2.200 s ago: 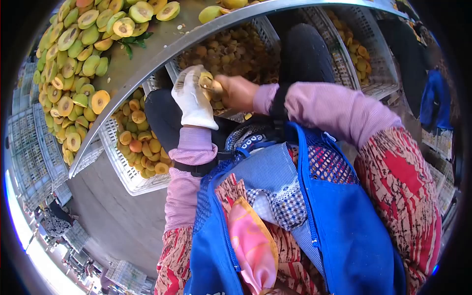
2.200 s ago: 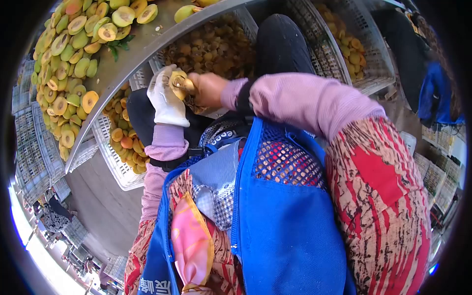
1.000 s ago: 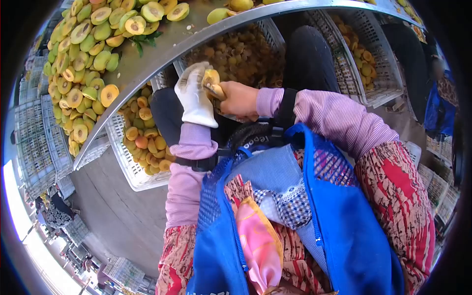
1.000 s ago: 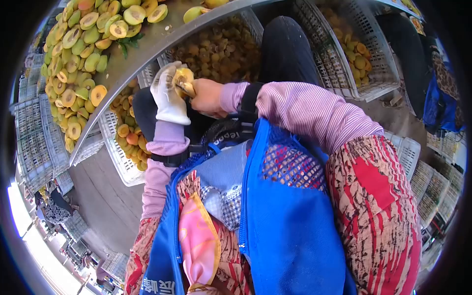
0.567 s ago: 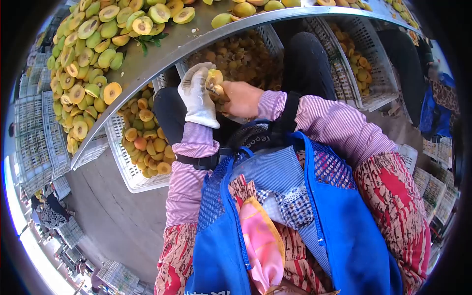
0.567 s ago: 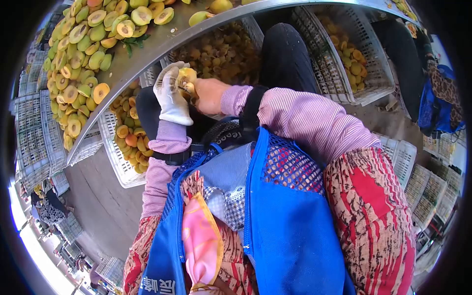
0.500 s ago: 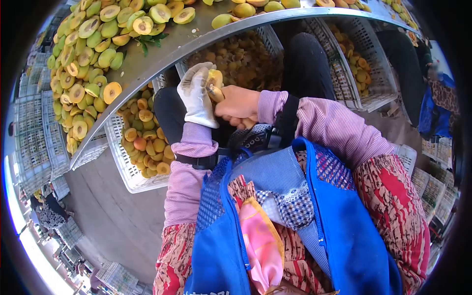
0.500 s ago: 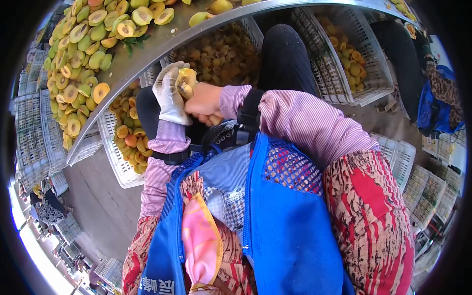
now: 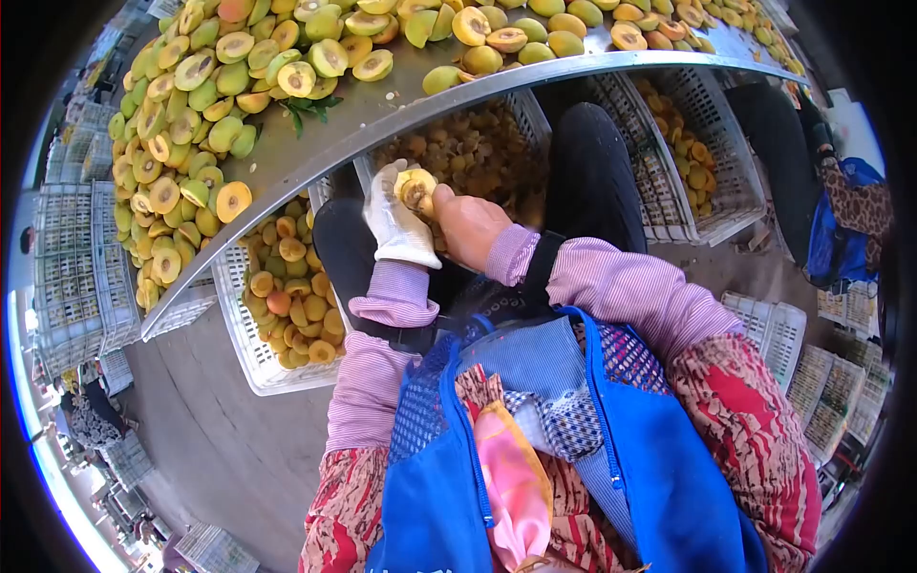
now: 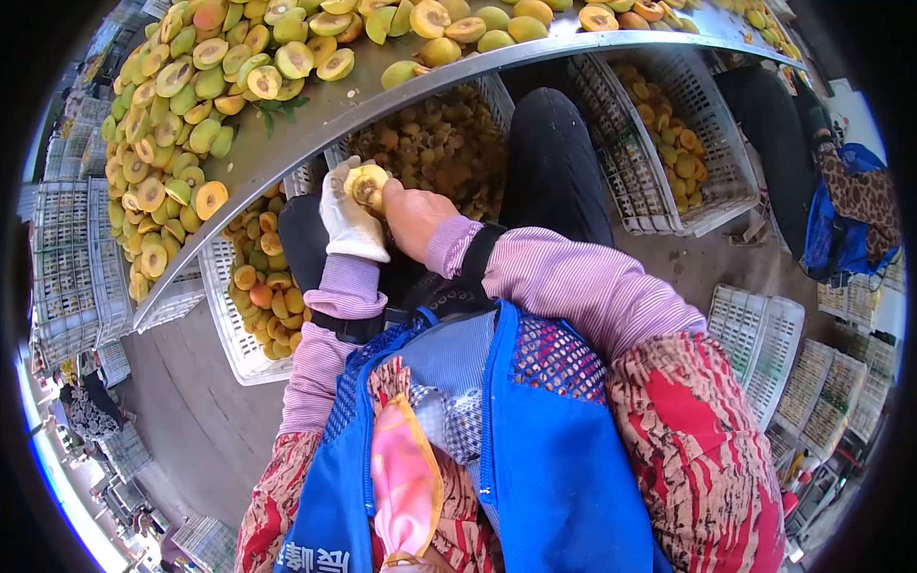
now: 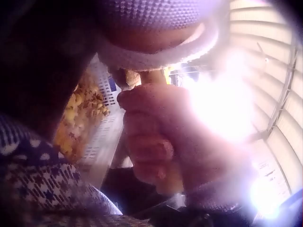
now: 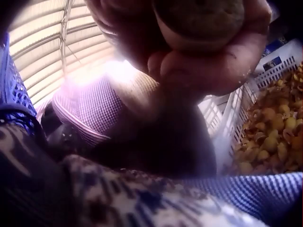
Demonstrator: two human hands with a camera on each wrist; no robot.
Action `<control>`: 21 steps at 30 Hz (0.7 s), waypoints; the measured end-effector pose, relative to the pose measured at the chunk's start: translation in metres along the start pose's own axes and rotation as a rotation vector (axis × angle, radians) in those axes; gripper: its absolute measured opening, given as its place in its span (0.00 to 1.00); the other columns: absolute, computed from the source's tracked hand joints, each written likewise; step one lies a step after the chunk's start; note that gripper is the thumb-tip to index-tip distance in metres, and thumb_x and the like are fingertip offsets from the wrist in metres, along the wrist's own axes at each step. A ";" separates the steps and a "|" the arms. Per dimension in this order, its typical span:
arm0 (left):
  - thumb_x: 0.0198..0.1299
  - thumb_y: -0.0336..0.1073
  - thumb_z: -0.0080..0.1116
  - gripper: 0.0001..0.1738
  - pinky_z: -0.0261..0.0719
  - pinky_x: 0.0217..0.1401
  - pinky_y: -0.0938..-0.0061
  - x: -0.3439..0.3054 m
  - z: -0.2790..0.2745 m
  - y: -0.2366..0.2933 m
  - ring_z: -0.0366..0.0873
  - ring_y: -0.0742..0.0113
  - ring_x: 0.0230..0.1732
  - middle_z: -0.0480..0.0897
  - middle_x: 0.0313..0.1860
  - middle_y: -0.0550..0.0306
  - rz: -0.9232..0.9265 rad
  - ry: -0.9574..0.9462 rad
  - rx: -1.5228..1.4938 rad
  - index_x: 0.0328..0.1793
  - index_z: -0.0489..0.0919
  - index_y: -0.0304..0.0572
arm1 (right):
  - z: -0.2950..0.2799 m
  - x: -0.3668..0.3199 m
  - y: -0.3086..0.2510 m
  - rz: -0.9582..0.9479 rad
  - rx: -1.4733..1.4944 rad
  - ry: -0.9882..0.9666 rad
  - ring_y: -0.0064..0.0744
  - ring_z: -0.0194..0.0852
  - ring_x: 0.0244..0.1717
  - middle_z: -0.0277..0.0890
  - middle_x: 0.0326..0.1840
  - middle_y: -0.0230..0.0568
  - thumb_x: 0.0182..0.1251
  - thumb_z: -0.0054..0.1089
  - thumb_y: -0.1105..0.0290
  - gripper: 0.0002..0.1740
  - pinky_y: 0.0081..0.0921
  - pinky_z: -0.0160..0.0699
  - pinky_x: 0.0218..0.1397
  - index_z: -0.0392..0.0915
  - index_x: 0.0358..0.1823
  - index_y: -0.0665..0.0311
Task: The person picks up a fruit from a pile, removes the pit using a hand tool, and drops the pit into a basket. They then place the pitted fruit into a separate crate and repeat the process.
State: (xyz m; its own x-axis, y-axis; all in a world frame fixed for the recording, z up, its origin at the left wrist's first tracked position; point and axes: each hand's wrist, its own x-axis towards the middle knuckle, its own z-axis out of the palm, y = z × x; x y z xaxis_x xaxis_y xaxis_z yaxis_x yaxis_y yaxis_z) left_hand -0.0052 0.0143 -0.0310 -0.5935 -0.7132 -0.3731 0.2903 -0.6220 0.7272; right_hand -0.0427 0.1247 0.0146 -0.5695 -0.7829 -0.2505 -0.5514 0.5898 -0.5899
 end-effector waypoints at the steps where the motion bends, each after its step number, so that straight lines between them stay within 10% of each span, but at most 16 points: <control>1: 0.55 0.40 0.54 0.14 0.78 0.38 0.70 0.008 0.000 -0.004 0.78 0.59 0.33 0.79 0.34 0.50 -0.046 0.052 -0.028 0.41 0.77 0.36 | 0.003 0.002 0.001 -0.005 -0.003 0.003 0.57 0.76 0.38 0.76 0.31 0.60 0.55 0.48 0.74 0.14 0.46 0.73 0.40 0.63 0.42 0.72; 9: 0.58 0.44 0.51 0.17 0.78 0.44 0.61 -0.001 0.006 0.030 0.79 0.50 0.39 0.79 0.39 0.48 -0.011 -0.120 -0.069 0.46 0.72 0.39 | 0.018 0.000 0.018 -0.105 0.042 0.193 0.55 0.75 0.30 0.75 0.26 0.51 0.56 0.49 0.70 0.13 0.47 0.71 0.32 0.57 0.40 0.60; 12: 0.58 0.42 0.55 0.16 0.79 0.46 0.66 -0.011 -0.006 0.076 0.78 0.60 0.42 0.79 0.41 0.51 0.266 -0.057 -0.043 0.46 0.75 0.39 | 0.019 0.006 0.021 -0.158 0.088 0.310 0.56 0.73 0.28 0.73 0.23 0.51 0.57 0.53 0.66 0.15 0.47 0.71 0.30 0.56 0.40 0.59; 17: 0.58 0.31 0.58 0.13 0.74 0.51 0.71 -0.027 -0.026 0.145 0.76 0.63 0.44 0.78 0.43 0.53 1.314 0.615 1.620 0.49 0.75 0.37 | 0.014 0.012 0.021 -0.077 0.090 0.253 0.56 0.74 0.29 0.75 0.25 0.50 0.57 0.51 0.66 0.14 0.49 0.71 0.31 0.57 0.39 0.59; 21: 0.57 0.33 0.60 0.14 0.72 0.49 0.75 -0.036 0.009 0.083 0.75 0.69 0.42 0.80 0.42 0.57 0.407 -0.165 0.895 0.47 0.77 0.36 | 0.023 0.013 0.020 -0.132 0.086 0.255 0.55 0.74 0.29 0.74 0.25 0.51 0.58 0.50 0.67 0.13 0.49 0.70 0.30 0.57 0.39 0.60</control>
State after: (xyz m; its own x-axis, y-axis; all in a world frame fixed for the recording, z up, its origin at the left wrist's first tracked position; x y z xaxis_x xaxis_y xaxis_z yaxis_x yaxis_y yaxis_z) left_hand 0.0332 -0.0084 0.0478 -0.6913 -0.7217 0.0362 -0.1381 0.1810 0.9737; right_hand -0.0473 0.1220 -0.0180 -0.6372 -0.7702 0.0272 -0.5835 0.4590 -0.6700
